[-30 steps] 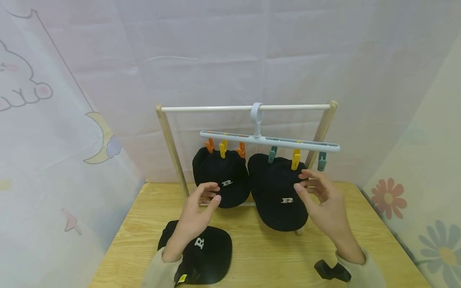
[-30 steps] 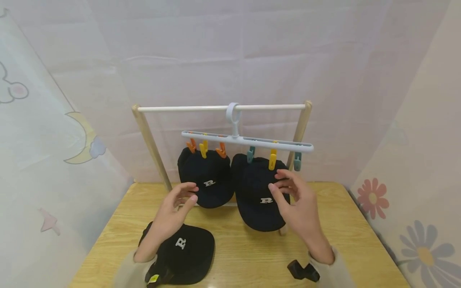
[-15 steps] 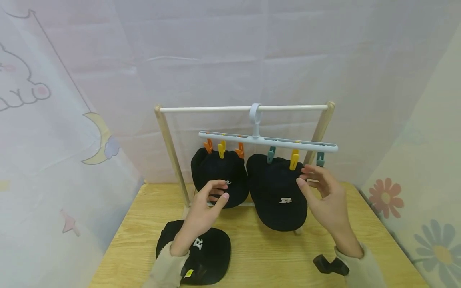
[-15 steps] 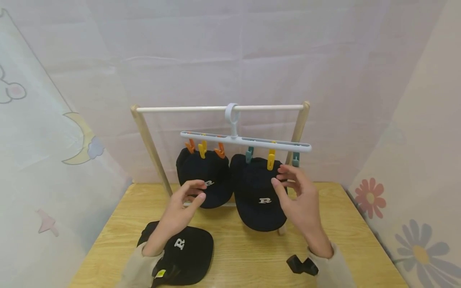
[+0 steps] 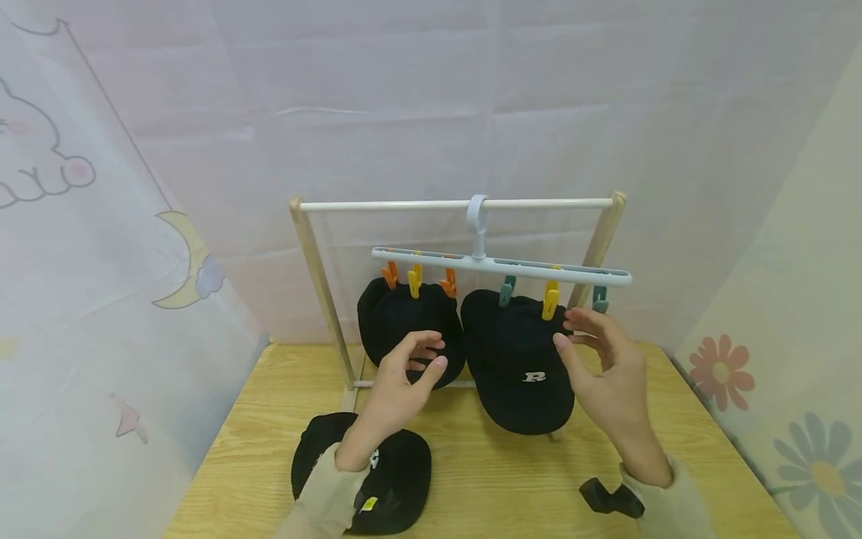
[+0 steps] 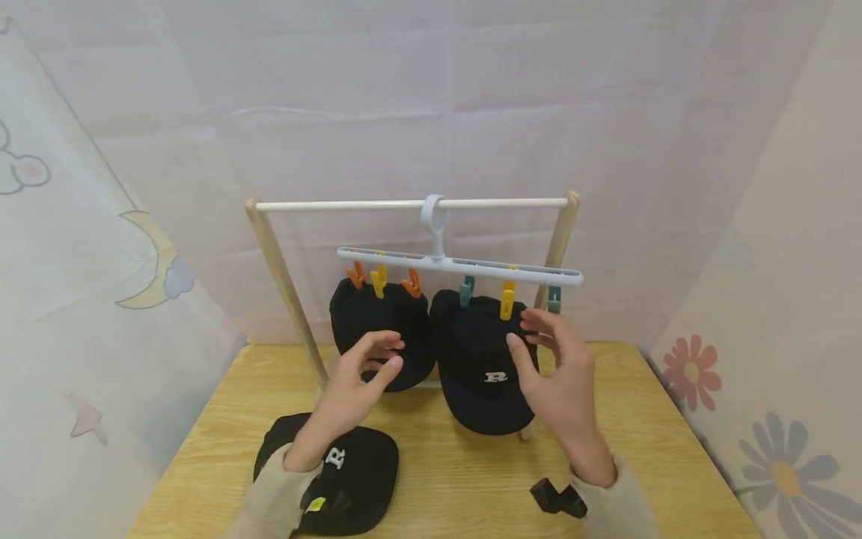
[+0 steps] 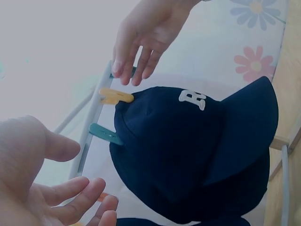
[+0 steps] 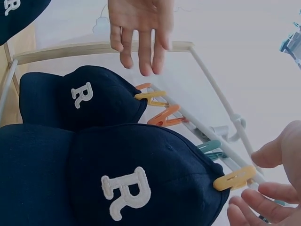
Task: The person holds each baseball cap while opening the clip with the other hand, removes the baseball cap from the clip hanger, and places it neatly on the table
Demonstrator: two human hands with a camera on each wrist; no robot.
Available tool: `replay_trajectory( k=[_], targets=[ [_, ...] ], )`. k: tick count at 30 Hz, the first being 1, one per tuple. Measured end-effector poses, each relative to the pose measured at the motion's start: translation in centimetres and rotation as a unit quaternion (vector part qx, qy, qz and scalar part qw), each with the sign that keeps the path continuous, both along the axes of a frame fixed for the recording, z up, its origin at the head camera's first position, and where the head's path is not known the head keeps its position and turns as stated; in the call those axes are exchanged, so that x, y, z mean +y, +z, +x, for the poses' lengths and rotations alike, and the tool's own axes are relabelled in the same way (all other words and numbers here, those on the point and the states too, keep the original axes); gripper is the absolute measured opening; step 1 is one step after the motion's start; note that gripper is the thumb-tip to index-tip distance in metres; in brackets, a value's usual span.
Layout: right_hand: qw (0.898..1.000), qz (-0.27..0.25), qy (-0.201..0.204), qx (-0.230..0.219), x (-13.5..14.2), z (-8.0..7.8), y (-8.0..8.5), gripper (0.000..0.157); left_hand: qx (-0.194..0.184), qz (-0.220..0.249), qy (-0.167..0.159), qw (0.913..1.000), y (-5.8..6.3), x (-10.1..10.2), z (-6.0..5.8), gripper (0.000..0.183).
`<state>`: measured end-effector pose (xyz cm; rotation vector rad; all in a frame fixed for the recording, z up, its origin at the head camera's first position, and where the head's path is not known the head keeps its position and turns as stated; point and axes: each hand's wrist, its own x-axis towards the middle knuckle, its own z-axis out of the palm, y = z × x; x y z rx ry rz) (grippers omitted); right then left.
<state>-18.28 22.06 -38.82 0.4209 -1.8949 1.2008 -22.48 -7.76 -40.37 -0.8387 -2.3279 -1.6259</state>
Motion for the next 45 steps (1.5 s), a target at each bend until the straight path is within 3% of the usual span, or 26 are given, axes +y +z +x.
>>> replay_trajectory(
  k=[14,31,45],
  targets=[
    [0.998,0.023,-0.037,0.040,-1.5,-0.6,0.5,0.059,0.032,-0.009,-0.023,0.9992,1.2,2.8,-1.4,0.037],
    [0.997,0.013,-0.064,0.027,-2.7,-2.4,1.1,0.047,0.024,-0.031,-0.015,0.9991,1.7,5.0,-2.2,0.040],
    [0.998,-0.031,-0.048,-0.020,-2.5,-4.1,1.1,0.039,0.021,-0.046,-0.016,0.9986,2.2,6.3,-3.2,0.039]
  ],
)
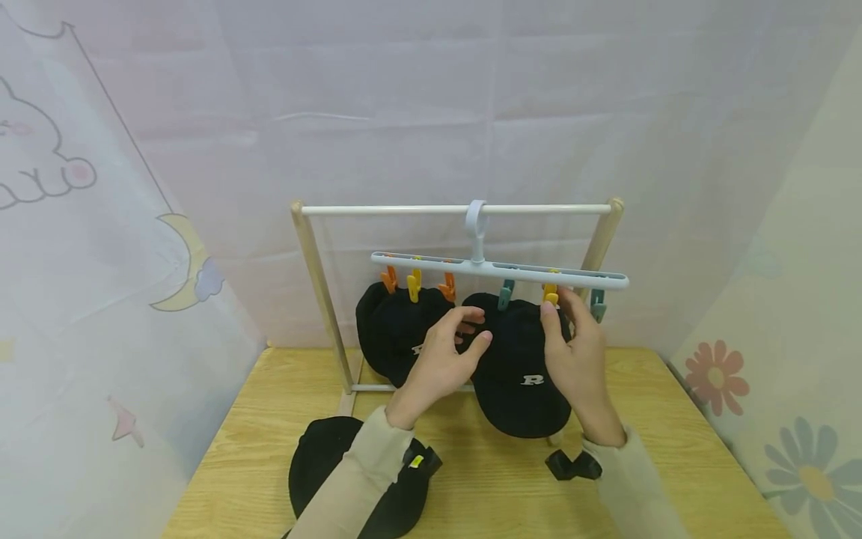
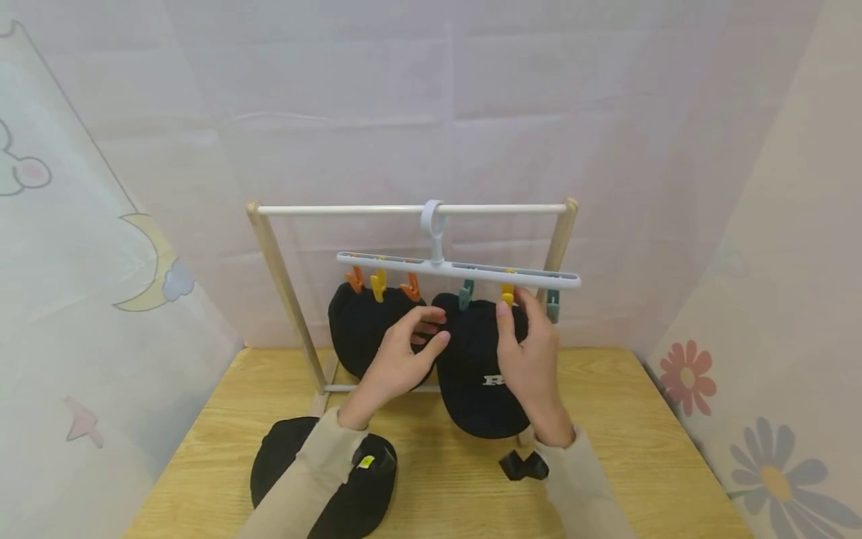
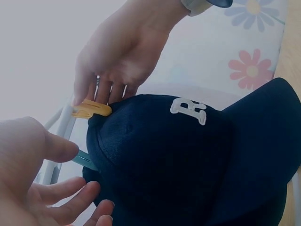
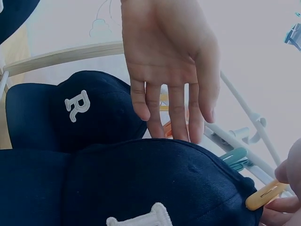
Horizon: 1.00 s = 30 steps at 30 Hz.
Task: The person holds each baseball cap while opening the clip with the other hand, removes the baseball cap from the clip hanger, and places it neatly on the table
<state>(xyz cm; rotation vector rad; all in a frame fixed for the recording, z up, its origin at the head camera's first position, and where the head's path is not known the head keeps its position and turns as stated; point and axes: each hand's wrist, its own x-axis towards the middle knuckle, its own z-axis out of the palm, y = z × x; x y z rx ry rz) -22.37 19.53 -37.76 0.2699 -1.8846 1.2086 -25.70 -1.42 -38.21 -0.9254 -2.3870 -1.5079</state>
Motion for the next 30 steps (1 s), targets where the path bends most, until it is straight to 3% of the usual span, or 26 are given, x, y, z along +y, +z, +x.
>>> replay_trajectory(
  k=[9,16,30],
  targets=[
    [0.998,-0.015,0.054,0.018,0.3,-0.7,0.6,0.031,0.007,-0.034,0.000,0.9994,0.4,0.8,-0.8,0.041],
    [0.994,-0.059,0.095,-0.021,0.8,-1.0,0.9,0.032,0.018,-0.036,-0.012,0.9991,0.3,1.4,-1.2,0.037],
    [0.990,-0.067,0.115,-0.052,1.4,-0.7,1.3,0.032,0.013,-0.061,-0.005,0.9980,0.6,3.1,-0.6,0.039]
  ],
)
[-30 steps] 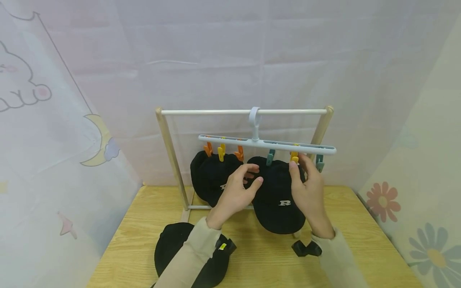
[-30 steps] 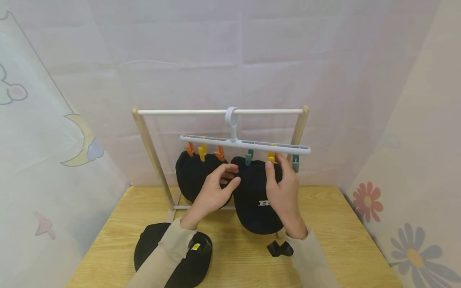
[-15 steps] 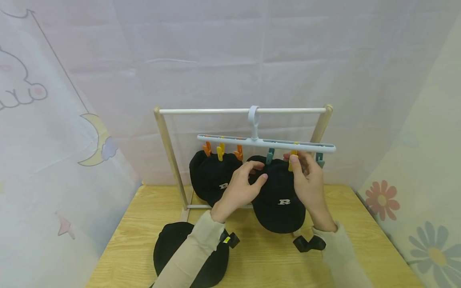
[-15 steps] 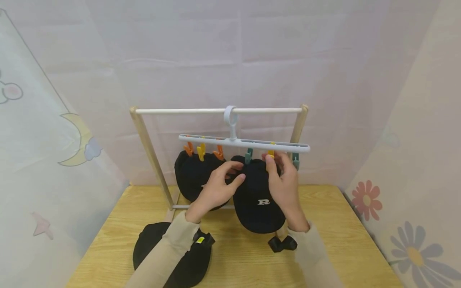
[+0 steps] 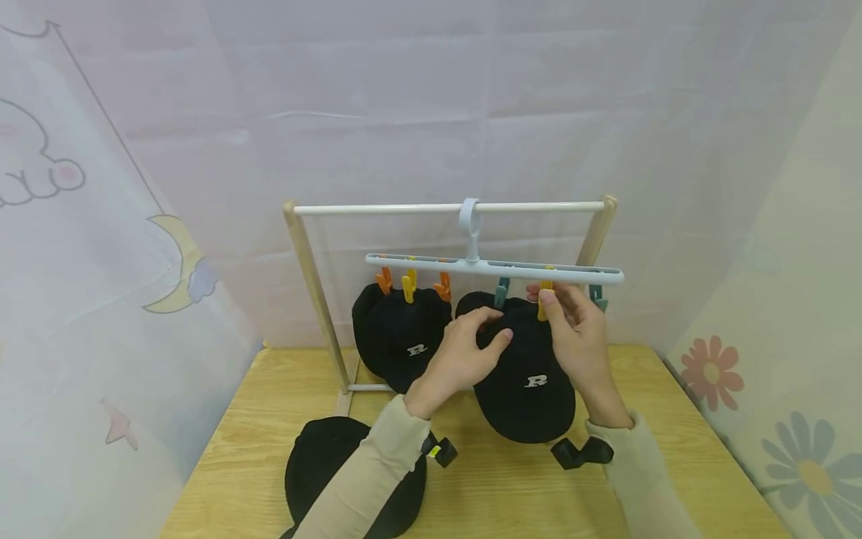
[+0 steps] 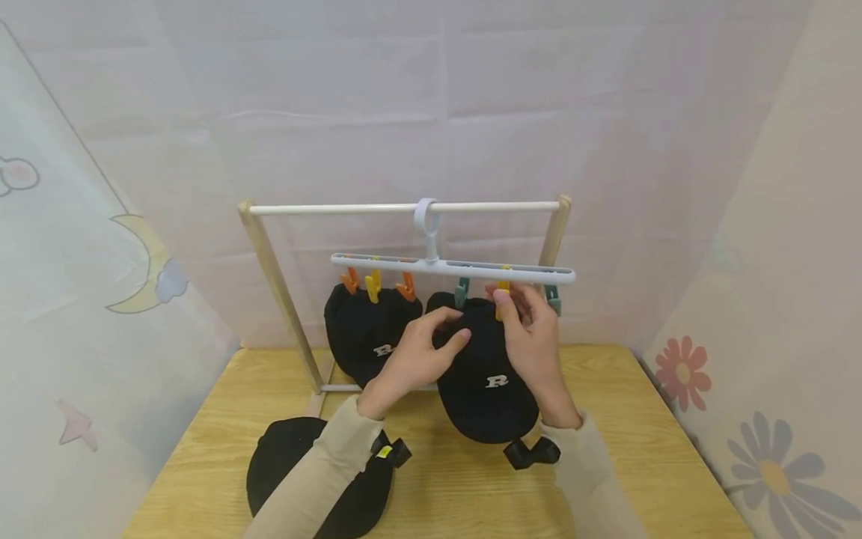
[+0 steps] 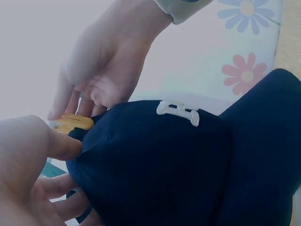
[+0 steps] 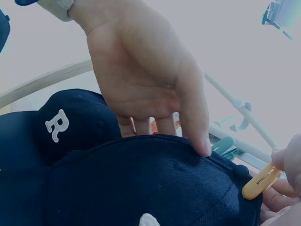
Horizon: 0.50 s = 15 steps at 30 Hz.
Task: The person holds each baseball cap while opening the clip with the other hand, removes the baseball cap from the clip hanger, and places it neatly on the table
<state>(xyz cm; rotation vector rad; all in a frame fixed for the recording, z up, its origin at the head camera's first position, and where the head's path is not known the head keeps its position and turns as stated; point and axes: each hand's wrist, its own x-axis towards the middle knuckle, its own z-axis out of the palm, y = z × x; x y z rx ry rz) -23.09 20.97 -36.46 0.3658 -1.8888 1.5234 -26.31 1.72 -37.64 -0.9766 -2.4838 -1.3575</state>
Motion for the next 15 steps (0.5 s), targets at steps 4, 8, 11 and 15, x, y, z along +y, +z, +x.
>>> replay_trajectory(
  k=[4,8,11,15],
  targets=[
    [1.000,-0.015,0.006,0.001,0.0,0.0,0.0,0.031,-0.003,0.017,-0.016,0.9997,-0.1,0.5,0.0,0.036],
    [0.999,-0.031,0.021,0.010,0.1,-0.1,-0.1,0.030,0.004,0.044,-0.031,0.9986,-0.3,0.9,0.1,0.028],
    [0.998,-0.042,0.033,0.015,0.2,-0.1,0.0,0.027,0.018,0.072,-0.040,0.9965,-0.5,1.2,0.0,0.023],
    [0.998,-0.048,0.038,0.013,0.2,-0.1,0.1,0.026,0.037,0.096,-0.043,0.9938,-0.8,1.5,0.1,0.020]
  ],
)
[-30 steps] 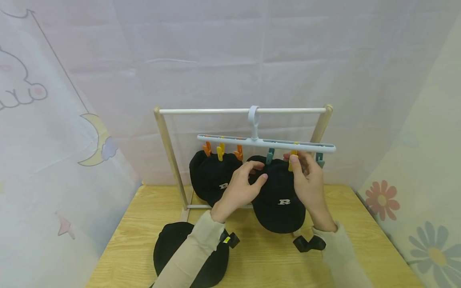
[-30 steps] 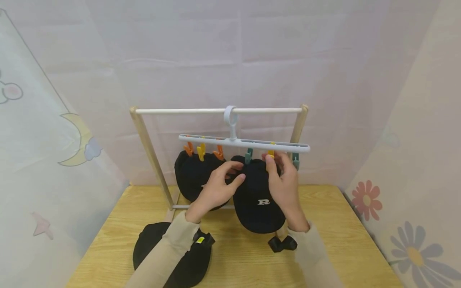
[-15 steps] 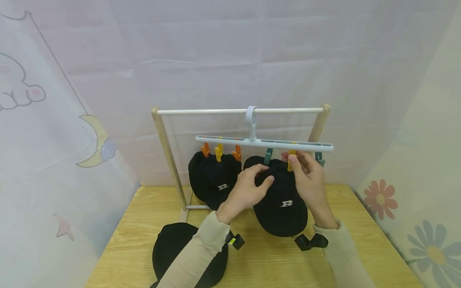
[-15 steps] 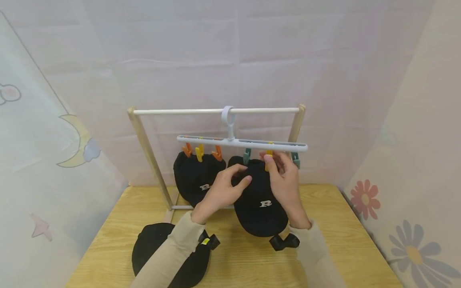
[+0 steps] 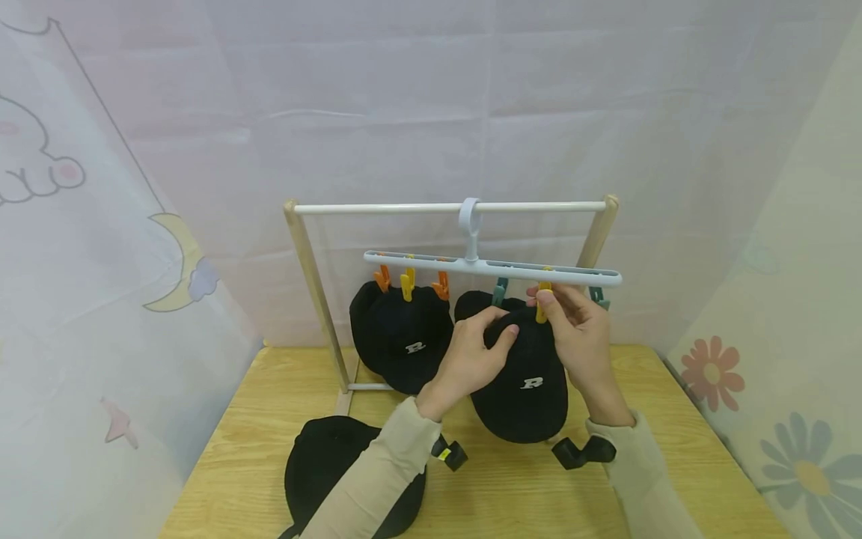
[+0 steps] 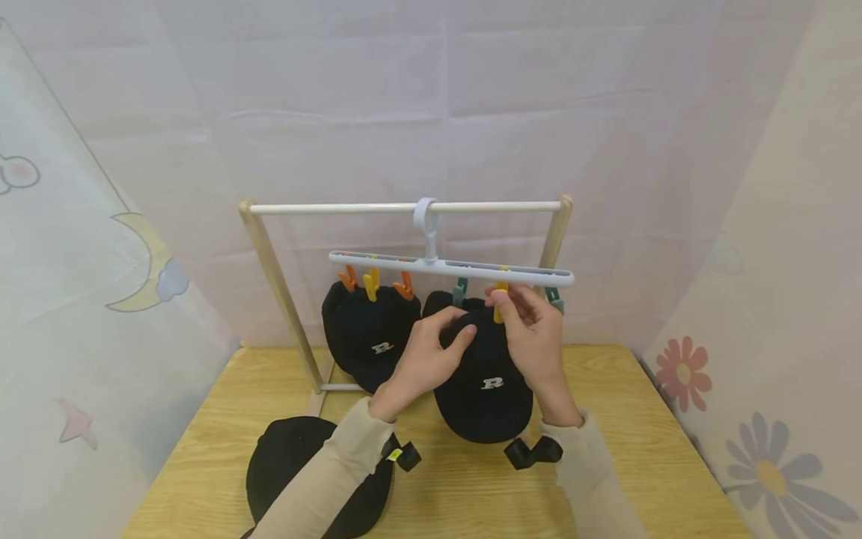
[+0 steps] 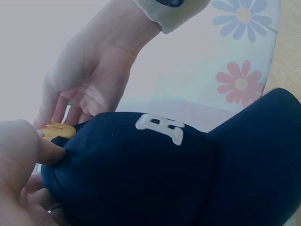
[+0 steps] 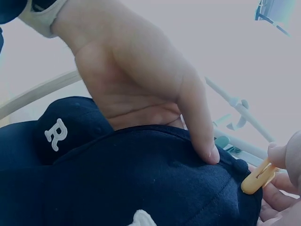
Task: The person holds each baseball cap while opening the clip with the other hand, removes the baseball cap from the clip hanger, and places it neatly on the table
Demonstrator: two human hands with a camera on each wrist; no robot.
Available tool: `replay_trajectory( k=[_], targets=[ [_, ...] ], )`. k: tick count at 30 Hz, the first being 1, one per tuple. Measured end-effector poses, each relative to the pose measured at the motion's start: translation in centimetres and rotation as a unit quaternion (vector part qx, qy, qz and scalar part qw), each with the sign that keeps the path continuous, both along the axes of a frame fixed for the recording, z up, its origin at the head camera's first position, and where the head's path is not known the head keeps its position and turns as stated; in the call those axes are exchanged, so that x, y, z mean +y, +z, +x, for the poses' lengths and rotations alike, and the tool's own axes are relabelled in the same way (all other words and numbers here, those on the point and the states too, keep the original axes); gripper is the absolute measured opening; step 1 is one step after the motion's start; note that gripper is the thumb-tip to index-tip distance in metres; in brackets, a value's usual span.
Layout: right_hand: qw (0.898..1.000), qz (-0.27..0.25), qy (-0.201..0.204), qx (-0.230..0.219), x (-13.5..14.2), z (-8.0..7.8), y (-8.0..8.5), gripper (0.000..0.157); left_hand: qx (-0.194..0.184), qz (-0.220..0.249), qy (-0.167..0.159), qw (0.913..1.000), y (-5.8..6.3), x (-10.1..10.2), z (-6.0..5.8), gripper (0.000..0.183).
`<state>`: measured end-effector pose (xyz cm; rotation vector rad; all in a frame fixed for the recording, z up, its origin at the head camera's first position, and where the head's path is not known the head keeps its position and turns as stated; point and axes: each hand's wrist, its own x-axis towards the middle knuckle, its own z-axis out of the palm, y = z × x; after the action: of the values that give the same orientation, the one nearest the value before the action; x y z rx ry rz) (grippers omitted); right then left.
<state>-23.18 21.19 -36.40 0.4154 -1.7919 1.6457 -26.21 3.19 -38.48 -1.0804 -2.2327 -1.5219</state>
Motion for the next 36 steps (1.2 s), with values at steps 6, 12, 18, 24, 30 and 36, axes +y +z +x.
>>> replay_trajectory(
  k=[6,12,18,24,30,36],
  targets=[
    [1.000,-0.015,-0.007,-0.015,-0.1,0.0,0.1,0.027,0.014,0.010,0.001,0.9999,-0.2,0.0,0.1,0.019],
    [0.999,-0.009,-0.023,-0.037,-0.3,0.2,0.3,0.028,0.020,0.013,-0.004,0.9997,-0.5,-0.2,0.0,0.017],
    [0.998,0.004,-0.041,-0.041,-0.4,0.3,0.2,0.027,0.015,0.007,0.001,0.9999,-0.7,-0.5,0.0,0.018],
    [0.998,0.005,-0.060,-0.011,-0.6,-0.1,-0.1,0.023,0.018,0.002,0.010,0.9998,-0.5,-0.9,0.2,0.018],
    [0.998,-0.009,-0.063,0.000,-0.8,-0.2,-0.1,0.021,0.008,-0.002,0.013,0.9999,-0.4,-1.1,0.7,0.017],
    [0.998,-0.021,-0.066,-0.005,-1.0,-0.1,-0.1,0.022,-0.011,0.000,0.011,0.9999,-0.3,-1.2,1.6,0.016]
  ],
)
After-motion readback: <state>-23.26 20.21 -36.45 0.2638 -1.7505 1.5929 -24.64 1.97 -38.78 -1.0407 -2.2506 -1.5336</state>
